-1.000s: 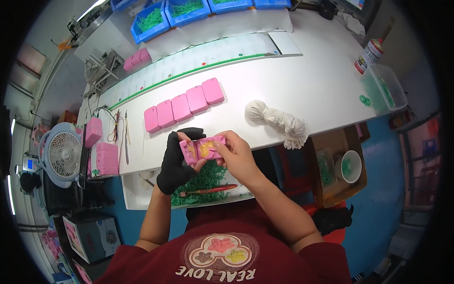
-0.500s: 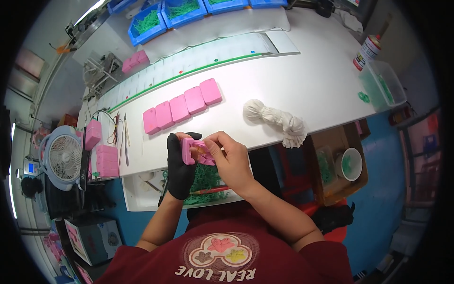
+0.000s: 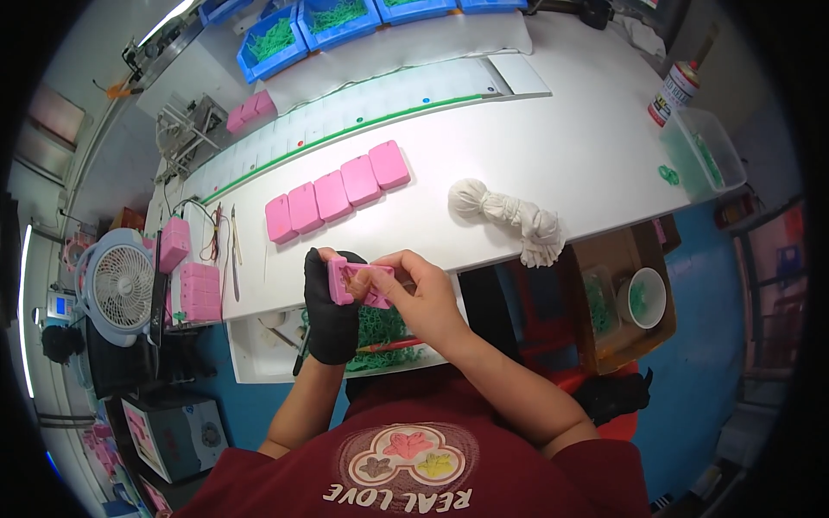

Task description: Preparing candle wicks by threading them through green plastic holders and placing them into pink molds.

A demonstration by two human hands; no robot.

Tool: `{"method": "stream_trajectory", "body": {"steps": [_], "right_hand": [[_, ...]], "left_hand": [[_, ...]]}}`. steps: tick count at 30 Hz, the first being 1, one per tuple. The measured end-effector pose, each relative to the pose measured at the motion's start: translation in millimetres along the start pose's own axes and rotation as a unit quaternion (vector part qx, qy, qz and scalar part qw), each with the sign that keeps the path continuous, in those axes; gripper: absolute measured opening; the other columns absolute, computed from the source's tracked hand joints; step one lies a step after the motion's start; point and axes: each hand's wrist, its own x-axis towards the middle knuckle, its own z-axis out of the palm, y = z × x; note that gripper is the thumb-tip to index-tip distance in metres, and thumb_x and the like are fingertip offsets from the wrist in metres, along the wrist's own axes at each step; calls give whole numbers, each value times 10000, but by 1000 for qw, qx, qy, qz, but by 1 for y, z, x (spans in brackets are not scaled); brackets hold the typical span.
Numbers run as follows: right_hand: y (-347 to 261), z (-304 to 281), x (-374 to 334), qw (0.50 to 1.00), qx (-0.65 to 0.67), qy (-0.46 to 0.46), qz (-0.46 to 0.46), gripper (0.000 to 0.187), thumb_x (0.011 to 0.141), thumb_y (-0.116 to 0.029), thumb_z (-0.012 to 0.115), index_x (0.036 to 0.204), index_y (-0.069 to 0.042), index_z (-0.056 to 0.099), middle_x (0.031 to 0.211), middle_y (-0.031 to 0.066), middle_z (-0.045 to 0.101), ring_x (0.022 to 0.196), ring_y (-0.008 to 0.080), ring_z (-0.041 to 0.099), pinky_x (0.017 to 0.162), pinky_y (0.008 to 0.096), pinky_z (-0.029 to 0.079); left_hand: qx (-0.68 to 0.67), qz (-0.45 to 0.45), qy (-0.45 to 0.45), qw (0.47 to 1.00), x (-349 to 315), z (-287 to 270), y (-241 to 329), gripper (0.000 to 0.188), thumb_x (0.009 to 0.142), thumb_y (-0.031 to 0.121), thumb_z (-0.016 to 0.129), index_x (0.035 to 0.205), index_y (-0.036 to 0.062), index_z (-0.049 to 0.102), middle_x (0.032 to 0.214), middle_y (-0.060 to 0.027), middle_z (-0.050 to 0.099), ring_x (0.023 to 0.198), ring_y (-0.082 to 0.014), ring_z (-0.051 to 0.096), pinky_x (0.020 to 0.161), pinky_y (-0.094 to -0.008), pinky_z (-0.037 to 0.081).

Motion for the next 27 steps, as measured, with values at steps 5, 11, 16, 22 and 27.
{"method": "stream_trajectory", "body": {"steps": [5,11,16,22,27], "right_hand": [[-4,-12,4,989,-124,-19,-74,134,945,-99,625,1019,12,635,853,22,647,737,45,593,637,202,483],[-3,-12,8,999,16,-33,-17,132,918,-47,623,1036,11,630,830,38,641,728,44,584,627,208,481],[6,-19,12,993,-114,6,-42,156,904,-68,641,1034,13,614,808,40,645,716,63,586,629,242,484],[-25,-10,14,965,-260,20,-19,168,855,-24,633,1017,14,612,858,118,651,788,228,644,713,338,519],[-18,-18,21,811,-492,9,-318,307,764,31,600,1070,16,619,1142,174,606,1131,330,549,940,421,472]], "left_hand": [[62,35,-34,997,-3,-2,-4,221,954,133,607,1091,79,443,999,-35,543,877,-99,549,769,-255,477],[35,80,-55,995,5,-12,0,260,879,107,674,1086,62,524,1218,-119,554,1036,-169,562,885,-306,474],[206,169,-177,947,16,-28,4,458,701,98,851,975,56,487,1163,-139,561,1023,-203,573,870,-328,481],[373,302,-191,856,38,-32,7,536,626,119,888,971,53,482,1000,-126,623,969,-265,622,828,-361,523],[414,185,-88,887,43,-28,-15,584,640,254,899,1029,56,511,915,-81,626,802,-235,652,715,-345,530]]}}
